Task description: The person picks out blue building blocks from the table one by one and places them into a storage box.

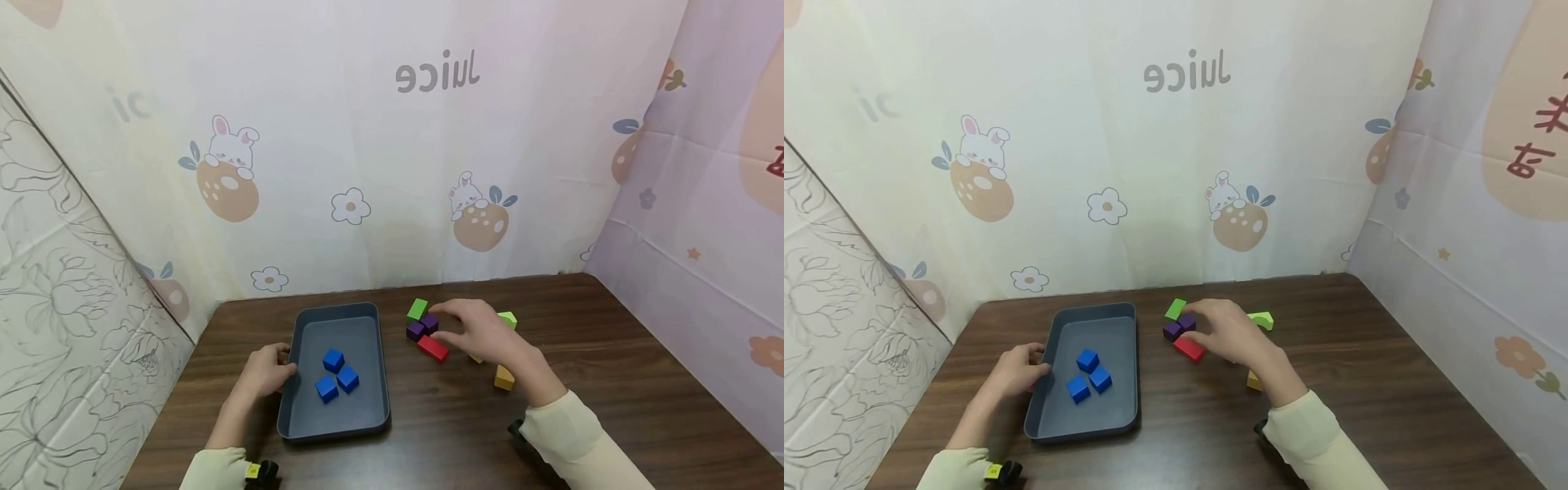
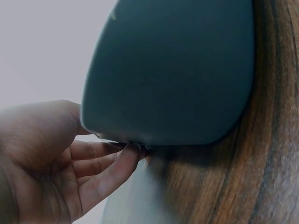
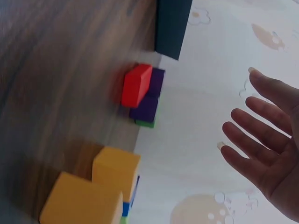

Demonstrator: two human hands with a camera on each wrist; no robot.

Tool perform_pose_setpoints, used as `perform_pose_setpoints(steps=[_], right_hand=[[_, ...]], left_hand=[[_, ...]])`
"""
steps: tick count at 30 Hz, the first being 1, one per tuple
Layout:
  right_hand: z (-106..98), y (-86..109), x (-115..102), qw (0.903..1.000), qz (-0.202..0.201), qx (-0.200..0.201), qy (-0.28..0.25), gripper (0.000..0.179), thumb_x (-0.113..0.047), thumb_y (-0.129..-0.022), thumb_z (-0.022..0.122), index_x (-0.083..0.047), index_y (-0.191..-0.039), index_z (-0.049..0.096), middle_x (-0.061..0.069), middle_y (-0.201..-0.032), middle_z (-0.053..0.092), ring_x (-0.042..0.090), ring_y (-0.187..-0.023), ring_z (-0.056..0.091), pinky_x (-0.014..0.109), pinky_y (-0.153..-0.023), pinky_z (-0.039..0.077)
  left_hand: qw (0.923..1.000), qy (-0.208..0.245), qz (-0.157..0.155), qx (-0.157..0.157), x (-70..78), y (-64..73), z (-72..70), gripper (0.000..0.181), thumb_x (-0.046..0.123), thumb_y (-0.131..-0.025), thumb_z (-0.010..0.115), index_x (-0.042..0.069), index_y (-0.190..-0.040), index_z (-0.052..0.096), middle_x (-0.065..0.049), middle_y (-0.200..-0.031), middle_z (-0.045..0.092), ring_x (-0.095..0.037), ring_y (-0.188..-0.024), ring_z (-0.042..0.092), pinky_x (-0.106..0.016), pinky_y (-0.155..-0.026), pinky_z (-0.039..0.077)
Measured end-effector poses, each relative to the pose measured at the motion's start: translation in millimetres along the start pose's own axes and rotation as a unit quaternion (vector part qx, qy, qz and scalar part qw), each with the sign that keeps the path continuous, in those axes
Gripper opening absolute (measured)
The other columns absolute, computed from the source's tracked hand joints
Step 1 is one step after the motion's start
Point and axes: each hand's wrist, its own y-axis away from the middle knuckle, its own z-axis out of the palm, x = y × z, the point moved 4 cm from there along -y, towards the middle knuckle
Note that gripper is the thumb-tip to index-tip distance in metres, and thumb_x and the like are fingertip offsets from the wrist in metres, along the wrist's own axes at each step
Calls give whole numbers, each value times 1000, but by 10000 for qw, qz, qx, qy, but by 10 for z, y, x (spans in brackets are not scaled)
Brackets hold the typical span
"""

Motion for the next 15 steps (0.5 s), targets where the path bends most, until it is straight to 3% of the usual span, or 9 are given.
perform_pose_setpoints(steps=[1,5,8,15], right_hand=[[-21,4,19,10000,32,22,36,45,-23,-90,87,-11,-132,73,0,-114,75,22,-96,68,40,-82,61],[-99,22,90,9997,195,83,136,45,-27,-90,87,-14,-131,74,-2,-112,75,17,-90,64,38,-80,61],[-143,40,138,9994,273,130,165,46,-29,-90,87,-14,-131,74,1,-124,75,18,-107,70,45,-94,62],[-247,99,269,9981,451,253,325,45,-26,-91,86,-11,-131,73,7,-127,75,29,-116,71,52,-97,60]], left_hand=[[10000,-10,4,2,0,0,-2,46,5,-95,69,-15,-135,58,-11,-90,68,-20,-68,69,-37,-56,64],[10000,-64,30,23,-1,-1,-8,47,5,-95,69,-14,-136,58,-11,-93,71,-20,-67,69,-37,-57,64],[10000,-81,45,22,-5,0,-8,48,5,-95,68,-14,-137,58,-13,-95,73,-20,-68,70,-37,-57,64],[10000,-58,44,9,-10,2,0,48,5,-95,68,-14,-138,58,-13,-96,74,-20,-70,71,-38,-57,64]])
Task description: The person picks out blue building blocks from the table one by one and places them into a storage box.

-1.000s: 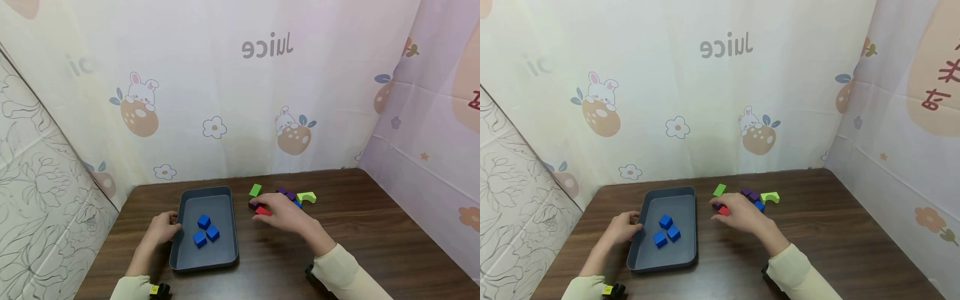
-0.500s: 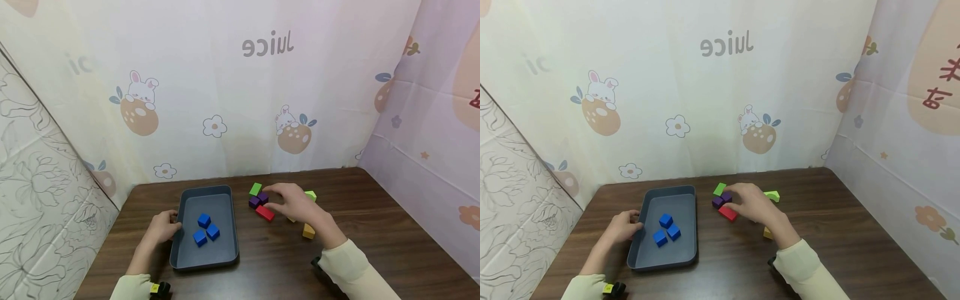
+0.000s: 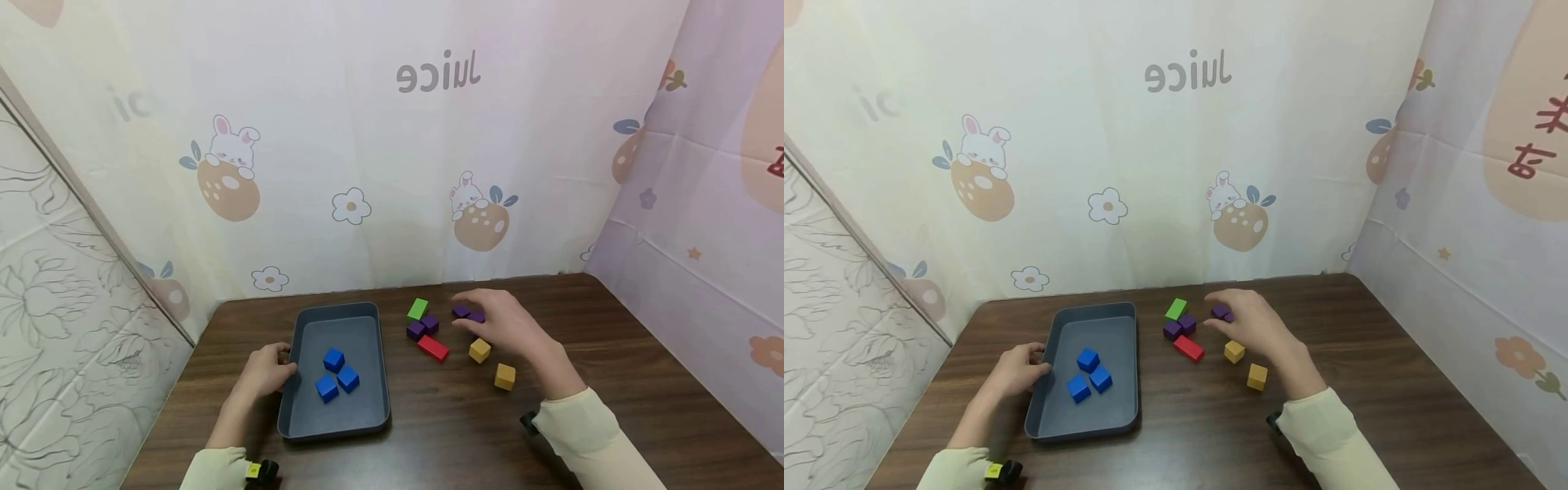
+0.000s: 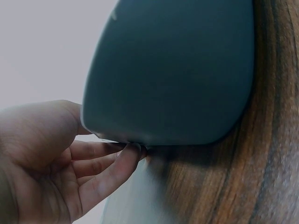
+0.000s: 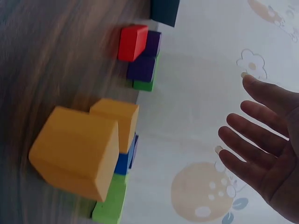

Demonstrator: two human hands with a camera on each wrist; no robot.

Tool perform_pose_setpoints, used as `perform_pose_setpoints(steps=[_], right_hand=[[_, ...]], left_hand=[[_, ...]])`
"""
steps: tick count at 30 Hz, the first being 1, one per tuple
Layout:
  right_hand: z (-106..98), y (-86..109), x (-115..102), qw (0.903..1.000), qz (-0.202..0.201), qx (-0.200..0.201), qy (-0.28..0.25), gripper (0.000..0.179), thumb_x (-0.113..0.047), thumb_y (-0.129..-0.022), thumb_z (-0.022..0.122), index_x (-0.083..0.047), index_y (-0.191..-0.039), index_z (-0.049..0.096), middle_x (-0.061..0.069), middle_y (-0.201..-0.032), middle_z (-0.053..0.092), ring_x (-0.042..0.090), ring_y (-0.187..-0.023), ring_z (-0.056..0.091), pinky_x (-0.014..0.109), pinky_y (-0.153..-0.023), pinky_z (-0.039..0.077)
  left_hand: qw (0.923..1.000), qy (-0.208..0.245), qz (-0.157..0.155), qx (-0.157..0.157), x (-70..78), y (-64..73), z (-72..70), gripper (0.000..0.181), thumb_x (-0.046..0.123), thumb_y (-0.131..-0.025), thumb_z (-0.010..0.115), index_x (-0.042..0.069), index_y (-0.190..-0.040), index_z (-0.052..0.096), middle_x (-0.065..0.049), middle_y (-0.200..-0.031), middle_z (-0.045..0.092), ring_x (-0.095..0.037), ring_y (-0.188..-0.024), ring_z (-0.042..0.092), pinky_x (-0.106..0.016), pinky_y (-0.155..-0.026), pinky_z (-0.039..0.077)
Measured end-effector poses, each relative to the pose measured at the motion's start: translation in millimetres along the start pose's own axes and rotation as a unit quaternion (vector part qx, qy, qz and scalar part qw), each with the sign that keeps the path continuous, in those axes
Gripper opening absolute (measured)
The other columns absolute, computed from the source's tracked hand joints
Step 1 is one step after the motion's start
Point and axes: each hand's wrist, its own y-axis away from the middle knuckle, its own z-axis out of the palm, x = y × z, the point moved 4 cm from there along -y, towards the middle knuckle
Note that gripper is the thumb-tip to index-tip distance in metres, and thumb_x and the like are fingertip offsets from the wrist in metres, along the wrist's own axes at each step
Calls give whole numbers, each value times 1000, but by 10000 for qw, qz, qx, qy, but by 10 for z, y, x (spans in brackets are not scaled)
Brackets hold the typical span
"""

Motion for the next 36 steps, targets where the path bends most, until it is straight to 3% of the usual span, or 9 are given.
perform_pose_setpoints(steps=[5,17,25,36], right_hand=[[-53,39,105,9998,47,90,153,43,-22,-91,86,-7,-129,74,10,-124,75,30,-109,72,53,-93,61],[-19,168,399,9985,391,-249,290,42,-20,-93,84,-3,-129,73,14,-126,74,38,-117,69,58,-97,58],[-21,240,570,9976,517,-346,308,39,-17,-92,84,-3,-127,74,14,-122,75,39,-112,71,59,-92,60],[67,228,648,9953,638,-597,429,43,-16,-90,85,0,-129,72,17,-120,75,35,-104,72,55,-88,62]], left_hand=[[10000,33,-17,-8,-6,1,12,48,5,-96,68,-14,-138,58,-13,-97,74,-21,-71,71,-38,-58,64],[9999,90,-55,18,-6,17,22,47,4,-95,68,-14,-138,58,-13,-96,74,-21,-72,72,-38,-58,64],[10000,62,-70,13,-13,7,20,49,5,-95,68,-14,-139,57,-15,-99,74,-22,-73,71,-38,-58,64],[10000,68,-60,-2,-7,0,8,49,5,-95,68,-14,-139,57,-13,-97,73,-21,-70,70,-38,-58,64]])
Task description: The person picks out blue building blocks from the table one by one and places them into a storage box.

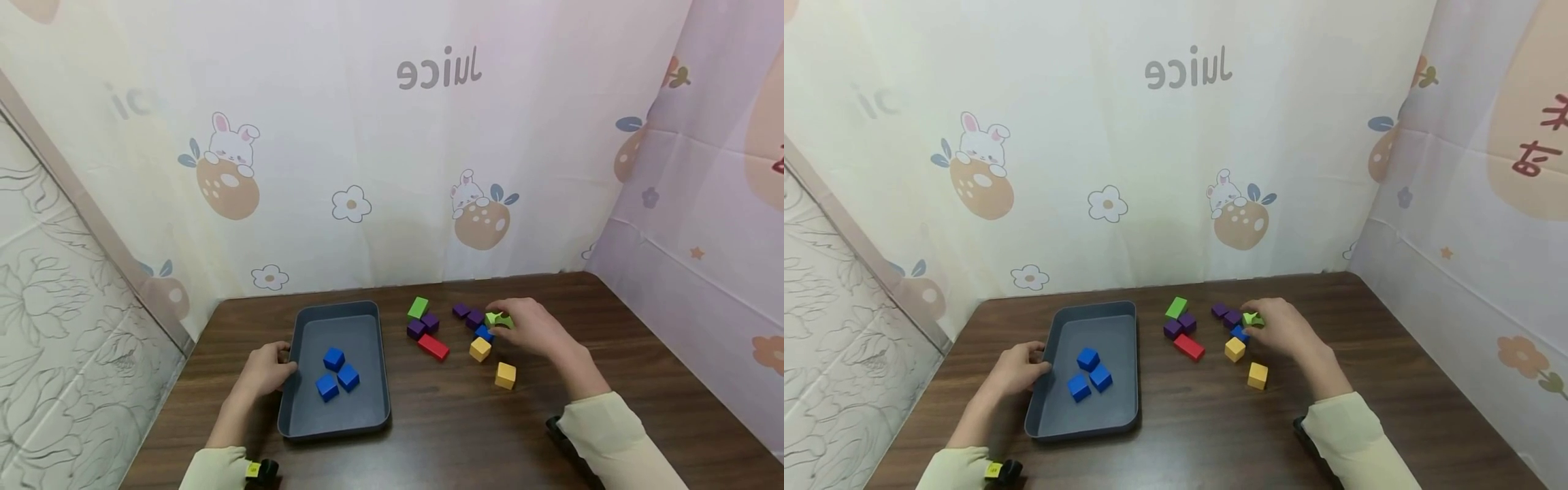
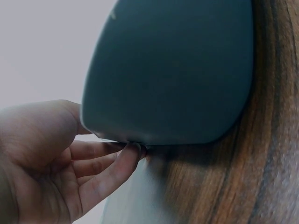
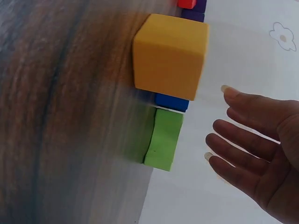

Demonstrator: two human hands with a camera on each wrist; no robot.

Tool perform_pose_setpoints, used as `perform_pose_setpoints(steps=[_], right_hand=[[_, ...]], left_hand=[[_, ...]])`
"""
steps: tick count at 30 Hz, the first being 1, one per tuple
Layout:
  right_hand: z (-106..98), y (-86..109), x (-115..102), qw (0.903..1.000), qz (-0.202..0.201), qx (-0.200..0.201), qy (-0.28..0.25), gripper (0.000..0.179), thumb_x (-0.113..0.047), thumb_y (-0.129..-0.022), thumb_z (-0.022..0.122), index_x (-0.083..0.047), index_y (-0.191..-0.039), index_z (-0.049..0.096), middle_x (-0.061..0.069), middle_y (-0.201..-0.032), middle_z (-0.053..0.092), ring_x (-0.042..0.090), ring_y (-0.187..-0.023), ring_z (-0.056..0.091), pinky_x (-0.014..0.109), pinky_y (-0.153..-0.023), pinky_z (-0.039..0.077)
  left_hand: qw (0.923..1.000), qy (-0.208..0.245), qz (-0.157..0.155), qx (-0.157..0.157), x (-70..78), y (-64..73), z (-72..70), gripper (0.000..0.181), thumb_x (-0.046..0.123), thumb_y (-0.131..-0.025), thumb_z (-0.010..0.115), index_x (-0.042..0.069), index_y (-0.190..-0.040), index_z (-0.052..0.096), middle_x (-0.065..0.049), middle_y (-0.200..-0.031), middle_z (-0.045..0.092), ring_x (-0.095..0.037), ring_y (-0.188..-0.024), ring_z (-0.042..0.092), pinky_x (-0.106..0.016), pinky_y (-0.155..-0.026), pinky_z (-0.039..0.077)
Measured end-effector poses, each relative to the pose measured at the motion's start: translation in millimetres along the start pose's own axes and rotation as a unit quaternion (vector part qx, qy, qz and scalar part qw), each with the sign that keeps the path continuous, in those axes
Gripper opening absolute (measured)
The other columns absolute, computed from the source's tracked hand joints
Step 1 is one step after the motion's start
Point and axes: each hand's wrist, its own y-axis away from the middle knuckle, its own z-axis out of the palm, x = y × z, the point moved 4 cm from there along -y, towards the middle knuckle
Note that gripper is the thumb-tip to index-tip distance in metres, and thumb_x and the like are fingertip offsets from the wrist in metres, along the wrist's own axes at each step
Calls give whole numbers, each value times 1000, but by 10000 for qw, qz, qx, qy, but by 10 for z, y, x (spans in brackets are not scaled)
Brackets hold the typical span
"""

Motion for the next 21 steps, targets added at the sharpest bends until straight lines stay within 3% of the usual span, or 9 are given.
perform_pose_setpoints(steps=[9,16,21], right_hand=[[125,-33,15,9979,237,-579,-150,46,-10,-89,85,5,-131,70,21,-122,73,33,-102,73,50,-86,64],[167,-49,17,9959,289,-841,183,44,-11,-89,85,4,-128,72,21,-122,73,35,-107,71,54,-90,62],[190,-63,28,9941,346,-1005,217,41,-12,-88,86,3,-124,73,18,-117,74,30,-102,72,50,-86,63]], left_hand=[[10000,21,-7,-21,6,0,-3,48,5,-96,68,-15,-139,57,-14,-97,73,-21,-70,70,-38,-58,65],[10000,13,2,20,21,4,-9,48,4,-95,68,-15,-138,57,-16,-98,74,-21,-68,70,-38,-57,64],[10000,12,-1,18,20,8,-11,49,4,-94,68,-16,-138,57,-13,-95,73,-20,-67,70,-37,-57,65]])
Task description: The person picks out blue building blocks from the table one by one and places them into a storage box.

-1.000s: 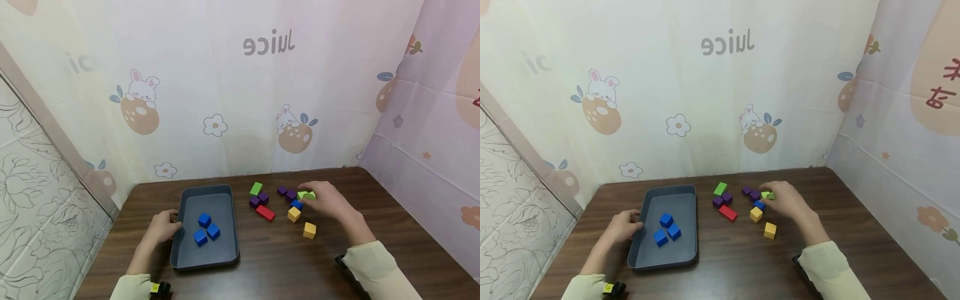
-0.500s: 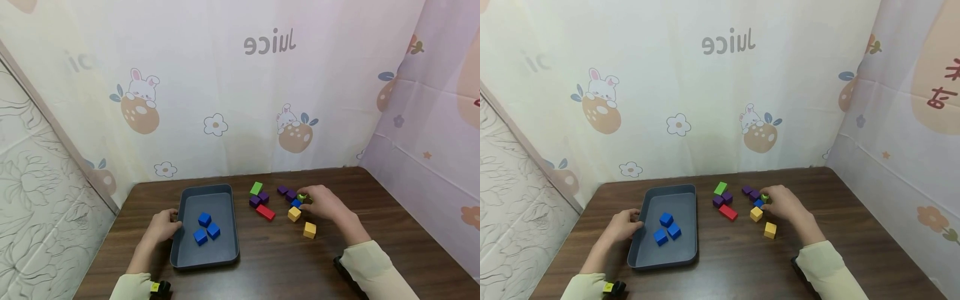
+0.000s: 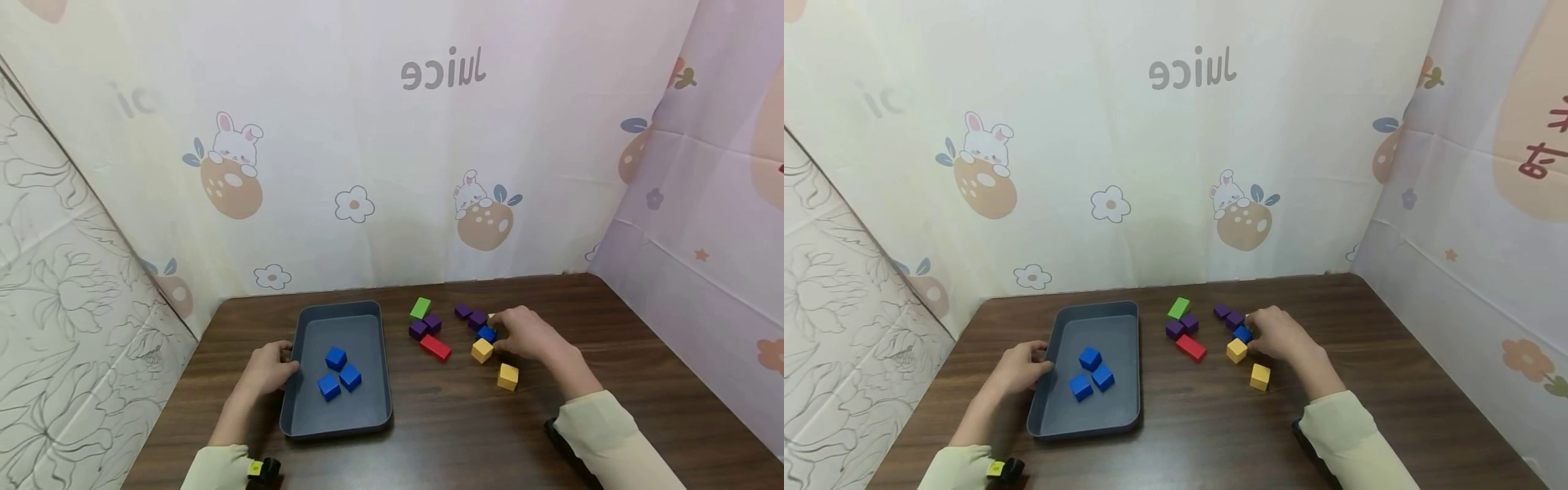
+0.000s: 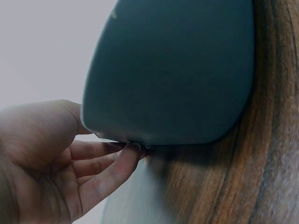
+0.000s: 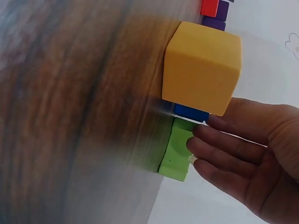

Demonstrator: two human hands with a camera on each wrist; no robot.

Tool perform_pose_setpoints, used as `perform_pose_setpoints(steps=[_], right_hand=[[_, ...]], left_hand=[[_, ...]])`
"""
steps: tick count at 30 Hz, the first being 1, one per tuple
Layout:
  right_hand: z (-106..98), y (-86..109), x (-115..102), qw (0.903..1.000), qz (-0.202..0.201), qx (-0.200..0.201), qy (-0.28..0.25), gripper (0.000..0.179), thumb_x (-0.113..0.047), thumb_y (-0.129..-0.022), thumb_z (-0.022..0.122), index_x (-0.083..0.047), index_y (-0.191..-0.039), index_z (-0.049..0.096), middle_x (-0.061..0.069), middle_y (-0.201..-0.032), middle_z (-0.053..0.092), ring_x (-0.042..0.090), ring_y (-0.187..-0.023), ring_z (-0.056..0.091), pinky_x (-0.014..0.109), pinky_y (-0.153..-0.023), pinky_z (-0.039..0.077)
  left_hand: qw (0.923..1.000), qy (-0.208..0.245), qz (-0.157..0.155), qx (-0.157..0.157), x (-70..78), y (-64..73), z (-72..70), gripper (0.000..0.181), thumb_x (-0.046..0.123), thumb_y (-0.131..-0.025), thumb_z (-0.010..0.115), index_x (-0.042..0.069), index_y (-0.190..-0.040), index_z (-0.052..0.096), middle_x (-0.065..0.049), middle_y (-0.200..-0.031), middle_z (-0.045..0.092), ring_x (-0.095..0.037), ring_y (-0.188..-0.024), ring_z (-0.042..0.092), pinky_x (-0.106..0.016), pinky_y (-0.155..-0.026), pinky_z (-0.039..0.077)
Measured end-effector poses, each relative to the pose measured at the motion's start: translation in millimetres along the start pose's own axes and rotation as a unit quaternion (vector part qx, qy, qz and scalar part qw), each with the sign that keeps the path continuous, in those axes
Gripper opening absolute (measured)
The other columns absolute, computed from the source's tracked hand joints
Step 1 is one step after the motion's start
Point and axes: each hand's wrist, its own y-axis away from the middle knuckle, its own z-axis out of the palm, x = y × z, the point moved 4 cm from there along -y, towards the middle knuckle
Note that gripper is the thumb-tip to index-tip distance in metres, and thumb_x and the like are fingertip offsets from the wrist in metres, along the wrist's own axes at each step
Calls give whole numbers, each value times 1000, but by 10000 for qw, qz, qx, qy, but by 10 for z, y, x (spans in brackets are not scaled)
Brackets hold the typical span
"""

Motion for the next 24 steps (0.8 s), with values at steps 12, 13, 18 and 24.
perform_pose_setpoints(steps=[12,13,18,24], right_hand=[[10,-57,-13,9998,108,-153,34,42,-16,-87,87,4,-122,74,20,-117,74,24,-96,71,48,-83,64],[7,-60,-18,9998,103,-152,49,43,-17,-87,88,4,-122,75,19,-116,74,23,-94,70,47,-82,64],[-1,-76,-53,9999,33,-118,114,43,-22,-87,89,4,-118,76,16,-108,75,18,-84,67,44,-78,65],[8,-110,-81,9997,-60,-99,198,38,-22,-87,89,2,-113,78,10,-98,75,15,-76,62,37,-70,61]], left_hand=[[10000,3,5,1,-17,-15,2,49,4,-94,68,-15,-137,58,-13,-96,73,-21,-68,71,-38,-57,65],[10000,0,10,5,-15,-15,2,48,4,-94,68,-15,-137,58,-14,-96,73,-21,-69,71,-38,-57,65],[10000,-18,10,3,-8,-4,4,49,4,-94,68,-15,-138,57,-15,-97,73,-21,-71,71,-38,-57,65],[10000,-16,21,20,-1,8,7,49,4,-95,68,-15,-138,57,-16,-98,73,-21,-72,71,-37,-57,65]])
